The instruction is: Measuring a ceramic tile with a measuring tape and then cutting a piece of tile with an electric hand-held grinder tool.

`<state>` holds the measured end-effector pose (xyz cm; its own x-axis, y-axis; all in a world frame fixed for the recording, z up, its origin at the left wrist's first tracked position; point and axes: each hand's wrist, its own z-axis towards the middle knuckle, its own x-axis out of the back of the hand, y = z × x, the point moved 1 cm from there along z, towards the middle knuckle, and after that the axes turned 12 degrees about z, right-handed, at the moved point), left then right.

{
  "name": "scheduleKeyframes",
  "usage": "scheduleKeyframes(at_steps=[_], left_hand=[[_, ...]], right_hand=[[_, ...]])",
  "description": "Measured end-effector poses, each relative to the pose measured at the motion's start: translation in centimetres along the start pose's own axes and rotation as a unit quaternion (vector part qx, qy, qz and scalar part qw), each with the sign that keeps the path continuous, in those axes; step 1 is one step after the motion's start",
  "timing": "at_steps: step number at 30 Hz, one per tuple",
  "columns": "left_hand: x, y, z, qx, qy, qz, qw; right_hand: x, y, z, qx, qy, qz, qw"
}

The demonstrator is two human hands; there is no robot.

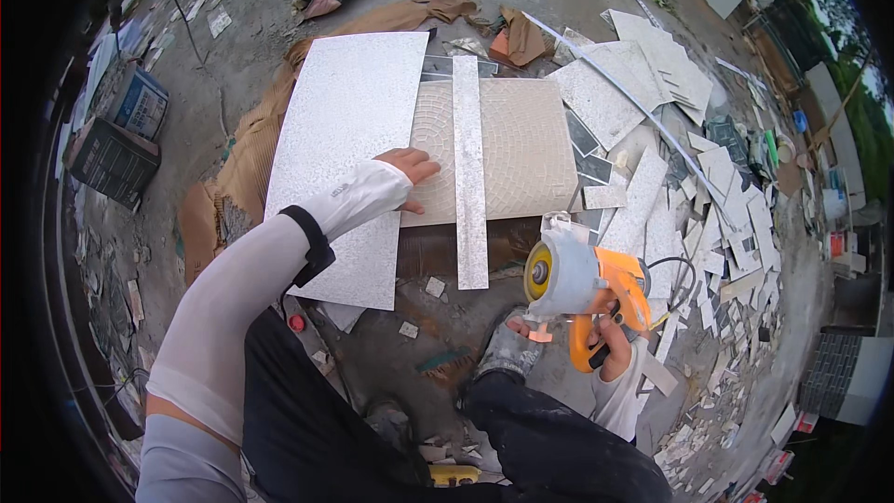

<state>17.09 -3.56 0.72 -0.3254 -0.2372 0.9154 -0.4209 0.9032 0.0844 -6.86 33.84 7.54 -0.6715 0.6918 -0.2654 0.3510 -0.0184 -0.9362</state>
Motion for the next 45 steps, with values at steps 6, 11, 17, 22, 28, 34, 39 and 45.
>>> scheduleKeyframes(at_steps=[6,11,17,22,28,34,39,45], left_hand=[[-3.4,8.3,7.4,0.239,0.132,-0.101,0.957],[-5.3,11.2,10.0,0.216,0.181,-0.076,0.956],[-4.0,15.8,14.8,0.102,0.213,-0.062,0.970],[-3.3,18.2,18.4,0.064,0.239,-0.041,0.968],[-2.1,18.1,17.2,0.026,0.260,-0.101,0.960],[-3.8,18.1,4.5,0.224,0.084,-0.444,0.864],[-6.3,19.9,3.9,0.239,0.095,-0.461,0.849],[-10.7,20.7,5.5,0.101,0.010,-0.712,0.695]], right_hand=[[-0.1,-0.5,0.1,0.018,0.027,0.044,0.999],[1.4,-0.8,0.0,0.030,0.060,0.070,0.995],[2.8,-1.9,-0.5,0.055,0.124,0.066,0.989],[4.3,-2.9,-0.3,0.065,0.126,0.066,0.988],[5.8,-3.1,0.9,0.079,0.147,0.076,0.983],[6.4,-3.5,3.6,0.059,0.148,0.105,0.982],[5.7,-4.0,8.2,0.052,0.135,0.085,0.986],[3.4,-4.2,10.9,0.049,0.121,0.110,0.985]])
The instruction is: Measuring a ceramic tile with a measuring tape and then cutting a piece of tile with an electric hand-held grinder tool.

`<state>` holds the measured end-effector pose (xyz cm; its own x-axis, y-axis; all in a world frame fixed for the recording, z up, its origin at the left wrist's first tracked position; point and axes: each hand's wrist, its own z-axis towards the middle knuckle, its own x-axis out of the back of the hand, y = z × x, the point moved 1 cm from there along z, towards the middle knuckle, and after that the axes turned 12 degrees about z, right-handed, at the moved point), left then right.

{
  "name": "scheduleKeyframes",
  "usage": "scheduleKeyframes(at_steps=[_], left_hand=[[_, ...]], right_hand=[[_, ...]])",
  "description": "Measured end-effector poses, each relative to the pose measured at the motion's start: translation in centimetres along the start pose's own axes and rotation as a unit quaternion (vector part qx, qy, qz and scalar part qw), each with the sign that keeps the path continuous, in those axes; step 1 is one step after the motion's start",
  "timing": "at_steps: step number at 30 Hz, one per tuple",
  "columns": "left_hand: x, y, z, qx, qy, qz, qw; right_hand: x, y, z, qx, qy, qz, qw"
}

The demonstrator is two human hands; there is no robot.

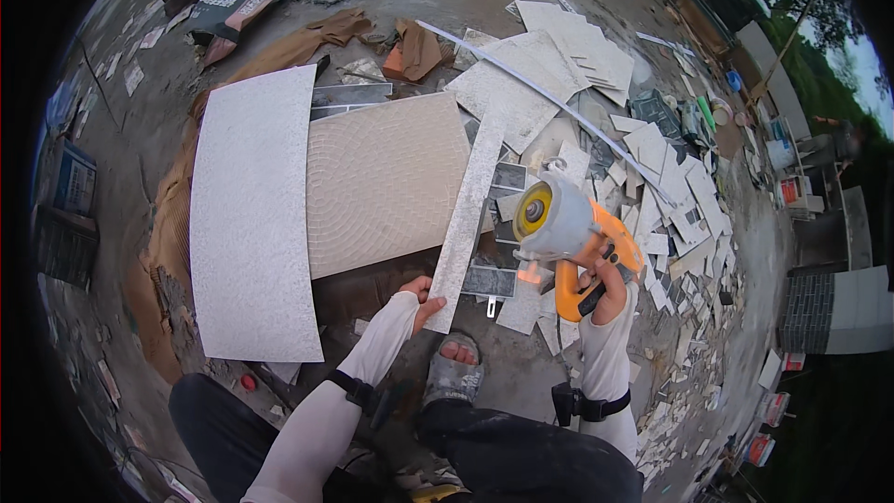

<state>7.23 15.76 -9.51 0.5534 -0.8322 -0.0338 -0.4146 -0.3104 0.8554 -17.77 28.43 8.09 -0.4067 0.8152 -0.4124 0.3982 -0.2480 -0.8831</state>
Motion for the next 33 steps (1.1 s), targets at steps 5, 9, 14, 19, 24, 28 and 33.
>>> scheduleKeyframes(at_steps=[5,9,14,19,24,28,33], left_hand=[[-0.5,-3.4,-2.8,0.001,-0.014,0.025,1.000],[0.7,-3.5,-4.1,-0.005,0.006,0.021,1.000],[2.6,-4.2,-7.8,0.114,-0.020,-0.176,0.978],[0.8,-5.1,-7.8,0.076,-0.074,-0.165,0.980],[-1.6,-3.8,-7.2,0.027,0.001,-0.059,0.998],[-2.4,-1.7,-7.7,-0.063,0.085,0.120,0.987],[-3.4,-0.7,-8.2,-0.017,0.008,-0.131,0.991]], right_hand=[[-2.2,0.2,1.1,0.028,-0.015,-0.029,0.999],[-3.5,0.4,1.9,0.053,-0.051,-0.047,0.996],[-3.3,0.4,1.5,0.037,-0.014,-0.022,0.999],[-2.7,1.4,1.9,0.046,-0.023,-0.023,0.998],[-3.0,1.9,5.4,0.072,-0.056,-0.043,0.995],[-5.2,2.6,10.5,0.066,-0.084,-0.017,0.994],[-8.6,3.3,16.1,0.029,-0.068,-0.085,0.994]])
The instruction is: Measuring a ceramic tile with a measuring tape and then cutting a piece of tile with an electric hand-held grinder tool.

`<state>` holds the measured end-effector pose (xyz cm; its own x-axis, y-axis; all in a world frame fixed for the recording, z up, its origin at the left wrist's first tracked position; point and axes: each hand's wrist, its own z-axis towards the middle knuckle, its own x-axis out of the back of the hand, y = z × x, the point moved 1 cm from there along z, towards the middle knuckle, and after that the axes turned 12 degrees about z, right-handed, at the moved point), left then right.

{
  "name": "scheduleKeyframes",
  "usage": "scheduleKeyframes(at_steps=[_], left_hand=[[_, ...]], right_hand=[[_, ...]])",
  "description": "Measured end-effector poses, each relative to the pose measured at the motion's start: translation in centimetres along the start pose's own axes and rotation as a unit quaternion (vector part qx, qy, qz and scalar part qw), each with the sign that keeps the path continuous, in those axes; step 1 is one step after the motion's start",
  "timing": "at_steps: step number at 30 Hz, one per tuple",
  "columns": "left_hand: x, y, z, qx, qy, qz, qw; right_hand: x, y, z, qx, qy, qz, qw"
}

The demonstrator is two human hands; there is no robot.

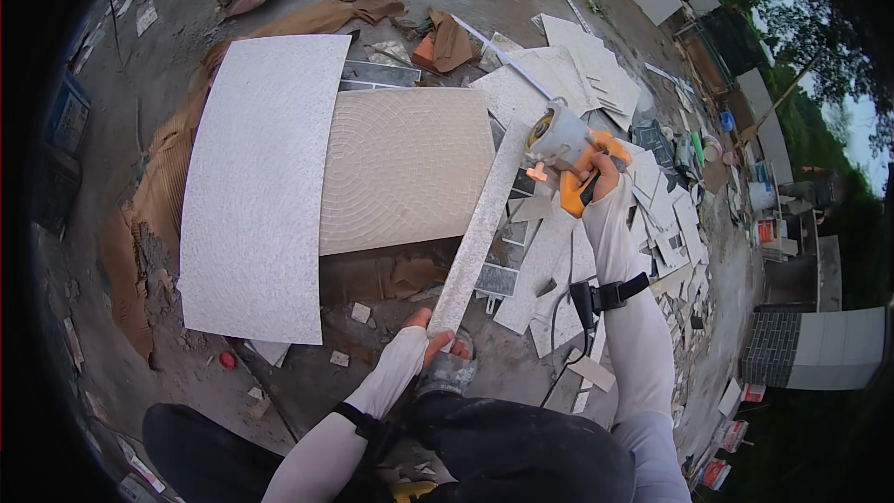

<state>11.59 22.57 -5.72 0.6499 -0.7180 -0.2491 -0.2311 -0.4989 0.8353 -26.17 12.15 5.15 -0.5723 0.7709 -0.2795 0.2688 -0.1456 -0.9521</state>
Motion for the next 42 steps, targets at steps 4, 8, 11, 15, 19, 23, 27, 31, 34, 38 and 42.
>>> scheduleKeyframes(at_steps=[4,8,11,15,19,23,27,31,34,38,42], left_hand=[[-0.5,0.4,-0.1,0.014,0.023,0.041,0.999],[-0.7,0.9,-0.3,0.024,0.083,0.172,0.981],[-0.8,0.7,-0.1,0.053,0.087,0.174,0.980],[-1.1,-0.3,0.5,0.085,0.083,0.194,0.974],[-1.7,-1.3,0.4,0.097,0.107,0.210,0.967],[-2.2,-2.1,-0.5,0.077,0.106,0.139,0.982],[-2.5,-2.7,-1.9,0.057,0.135,0.093,0.985],[-2.8,-2.5,-2.7,0.066,0.172,0.095,0.978],[-2.7,-2.2,-2.9,0.098,0.181,0.138,0.969],[-2.7,-2.6,-3.0,0.060,0.171,0.060,0.982],[-2.9,-3.7,-2.6,0.063,0.167,0.068,0.982]], right_hand=[[-1.0,0.2,3.5,-0.032,-0.005,0.026,0.999],[-1.4,0.8,5.8,-0.036,-0.012,-0.041,0.998],[-1.8,0.7,6.9,-0.078,0.007,-0.015,0.997],[-2.8,0.5,7.1,-0.083,-0.003,-0.034,0.996],[-3.6,0.6,6.4,-0.072,-0.040,-0.039,0.996],[-3.7,0.7,5.5,-0.059,-0.003,-0.028,0.998],[-3.7,0.4,5.0,-0.064,-0.056,-0.055,0.995],[-4.6,1.6,4.8,-0.078,-0.086,-0.050,0.992],[-6.0,2.7,4.3,-0.070,-0.095,-0.068,0.991],[-7.9,3.4,3.4,-0.054,-0.111,-0.101,0.987],[-8.1,3.0,3.4,-0.033,-0.113,-0.117,0.986]])
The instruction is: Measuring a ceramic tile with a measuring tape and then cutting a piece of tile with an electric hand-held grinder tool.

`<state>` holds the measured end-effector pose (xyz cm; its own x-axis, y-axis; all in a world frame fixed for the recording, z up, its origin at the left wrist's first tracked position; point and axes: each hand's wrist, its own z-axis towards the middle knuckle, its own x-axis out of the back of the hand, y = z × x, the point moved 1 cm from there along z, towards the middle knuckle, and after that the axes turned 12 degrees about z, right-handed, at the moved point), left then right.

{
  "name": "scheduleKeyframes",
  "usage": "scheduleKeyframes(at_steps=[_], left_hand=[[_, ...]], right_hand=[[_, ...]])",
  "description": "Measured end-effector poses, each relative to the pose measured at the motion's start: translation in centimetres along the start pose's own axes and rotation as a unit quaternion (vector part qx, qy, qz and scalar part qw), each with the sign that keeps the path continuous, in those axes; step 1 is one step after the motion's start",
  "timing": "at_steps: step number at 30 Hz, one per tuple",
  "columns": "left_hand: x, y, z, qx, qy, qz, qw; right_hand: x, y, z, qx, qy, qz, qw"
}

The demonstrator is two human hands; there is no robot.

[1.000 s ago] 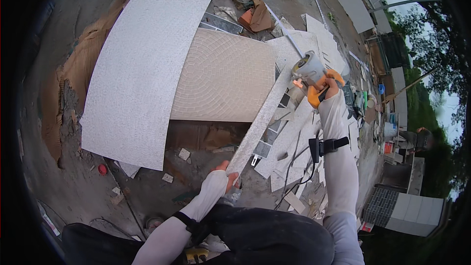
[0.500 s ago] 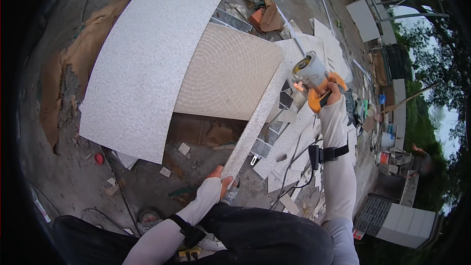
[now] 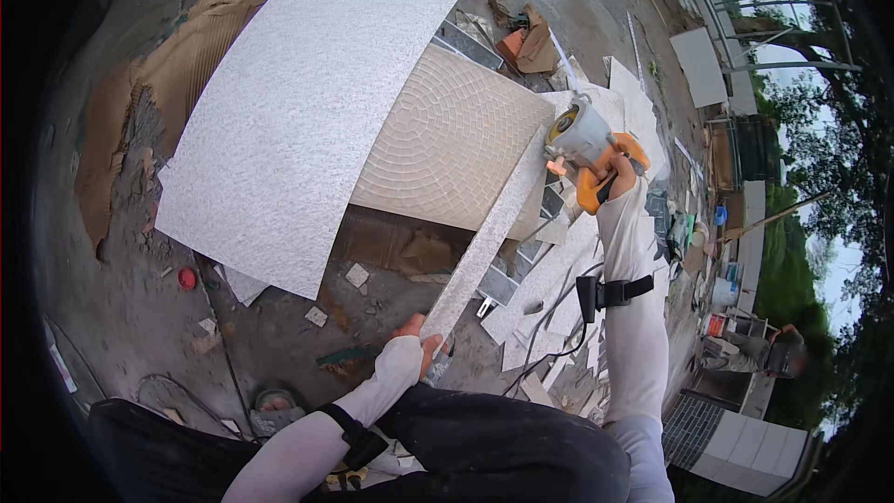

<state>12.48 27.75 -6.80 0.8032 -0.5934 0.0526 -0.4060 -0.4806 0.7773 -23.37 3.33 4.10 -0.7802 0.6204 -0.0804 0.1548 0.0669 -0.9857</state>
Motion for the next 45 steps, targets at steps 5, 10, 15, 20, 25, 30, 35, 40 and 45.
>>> scheduleKeyframes(at_steps=[5,10,15,20,25,30,35,40,45], left_hand=[[-0.3,-0.2,0.2,0.028,0.011,0.040,0.999],[-0.2,0.0,-0.2,0.040,-0.001,0.040,0.998],[-1.2,-0.6,-0.1,0.032,0.004,0.043,0.999],[-1.5,-1.1,0.1,0.027,0.004,0.034,0.999],[-1.4,-1.1,0.0,0.030,-0.004,0.035,0.999],[-1.5,-1.2,0.1,0.031,0.005,0.045,0.998],[-1.7,-1.4,0.2,0.040,-0.005,0.033,0.999],[-1.9,-1.6,0.4,0.050,-0.022,0.028,0.998],[-1.7,-1.6,0.3,0.046,-0.023,0.052,0.997]], right_hand=[[0.4,0.5,0.7,-0.004,-0.033,0.037,0.999],[0.4,0.0,-0.3,-0.011,-0.005,0.026,1.000],[-0.1,0.0,-0.4,-0.023,-0.012,0.026,0.999],[0.2,0.3,0.0,-0.033,-0.017,0.033,0.999],[0.4,0.5,0.2,-0.035,-0.003,0.004,0.999],[1.0,0.9,0.5,-0.026,-0.001,-0.006,1.000],[1.4,1.8,1.5,0.007,-0.018,0.004,1.000],[1.4,1.3,1.7,-0.019,-0.014,-0.021,0.999],[0.6,1.3,1.6,-0.015,0.002,-0.015,1.000]])
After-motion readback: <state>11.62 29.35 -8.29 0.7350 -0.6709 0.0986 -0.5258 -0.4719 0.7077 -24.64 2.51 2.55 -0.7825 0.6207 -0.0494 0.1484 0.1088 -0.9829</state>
